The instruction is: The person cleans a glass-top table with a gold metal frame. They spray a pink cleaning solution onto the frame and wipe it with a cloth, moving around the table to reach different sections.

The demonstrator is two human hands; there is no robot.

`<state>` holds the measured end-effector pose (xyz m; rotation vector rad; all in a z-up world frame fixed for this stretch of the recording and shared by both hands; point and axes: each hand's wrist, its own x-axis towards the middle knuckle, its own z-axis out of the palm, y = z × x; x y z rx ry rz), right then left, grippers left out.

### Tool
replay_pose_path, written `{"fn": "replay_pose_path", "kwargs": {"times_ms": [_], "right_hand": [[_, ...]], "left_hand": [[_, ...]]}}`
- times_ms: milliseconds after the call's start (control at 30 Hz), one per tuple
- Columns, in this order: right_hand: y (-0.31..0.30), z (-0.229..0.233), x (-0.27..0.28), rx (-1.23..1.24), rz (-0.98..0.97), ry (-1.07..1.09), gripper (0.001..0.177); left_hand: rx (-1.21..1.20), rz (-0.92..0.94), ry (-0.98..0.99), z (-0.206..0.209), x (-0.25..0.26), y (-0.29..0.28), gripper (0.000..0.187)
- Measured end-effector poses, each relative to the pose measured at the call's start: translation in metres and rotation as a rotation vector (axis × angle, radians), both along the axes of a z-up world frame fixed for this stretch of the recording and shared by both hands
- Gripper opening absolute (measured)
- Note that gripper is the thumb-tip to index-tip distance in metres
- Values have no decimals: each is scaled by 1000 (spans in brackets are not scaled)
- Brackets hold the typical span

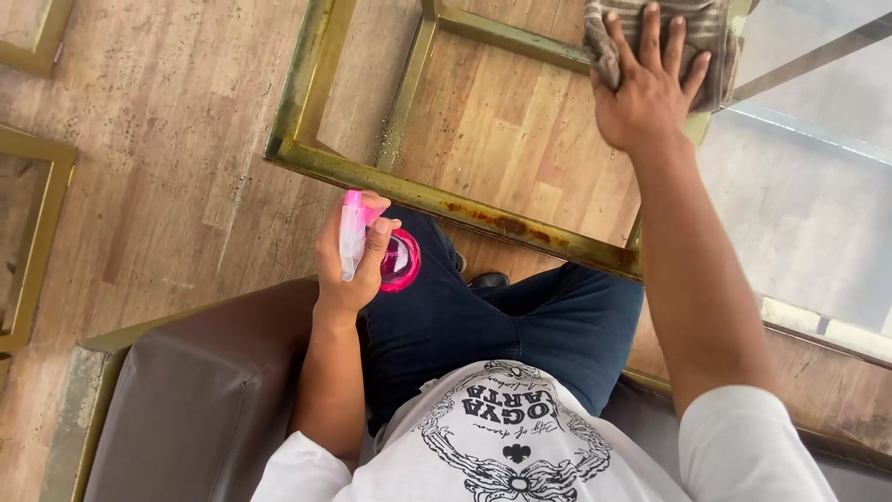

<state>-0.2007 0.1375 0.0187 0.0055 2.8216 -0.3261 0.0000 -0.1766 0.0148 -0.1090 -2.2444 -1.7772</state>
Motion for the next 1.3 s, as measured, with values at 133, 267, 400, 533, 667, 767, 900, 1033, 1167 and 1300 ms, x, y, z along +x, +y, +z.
{"fn": "replay_pose_path", "kwargs": {"times_ms": [133, 267, 400, 533, 667, 767, 900, 1033, 1167, 1300], "right_hand": [[-7, -2, 70, 36, 152, 34, 66], [0, -18, 185, 44, 389, 272, 64], [0, -25, 232, 34, 349, 307, 78], [-10, -28, 172, -12, 327, 319, 59], [-38, -13, 26, 4, 170, 59, 67], [-37, -29, -60, -32, 124, 111, 64], [-35, -11, -42, -59, 126, 14, 65], [-6, -21, 42, 0, 254, 87, 66], [37, -35, 173, 74, 341, 477, 60], [58, -41, 239, 63, 269, 380, 63]], "left_hand": [[23, 34, 5, -13, 3, -7, 25], [64, 132, 103, -25, -10, -13, 24], [-71, 202, 101, -15, -20, -17, 26], [-78, 182, 134, -15, -21, -19, 27], [-77, 183, 105, -10, -8, -15, 26], [-36, 179, -47, -9, 14, -16, 28], [-15, 137, -44, 0, 32, -23, 24], [-13, 149, -79, -9, 38, -29, 24], [-16, 232, 19, -31, 24, -28, 24], [40, 214, 11, -40, 3, -24, 24]]}}
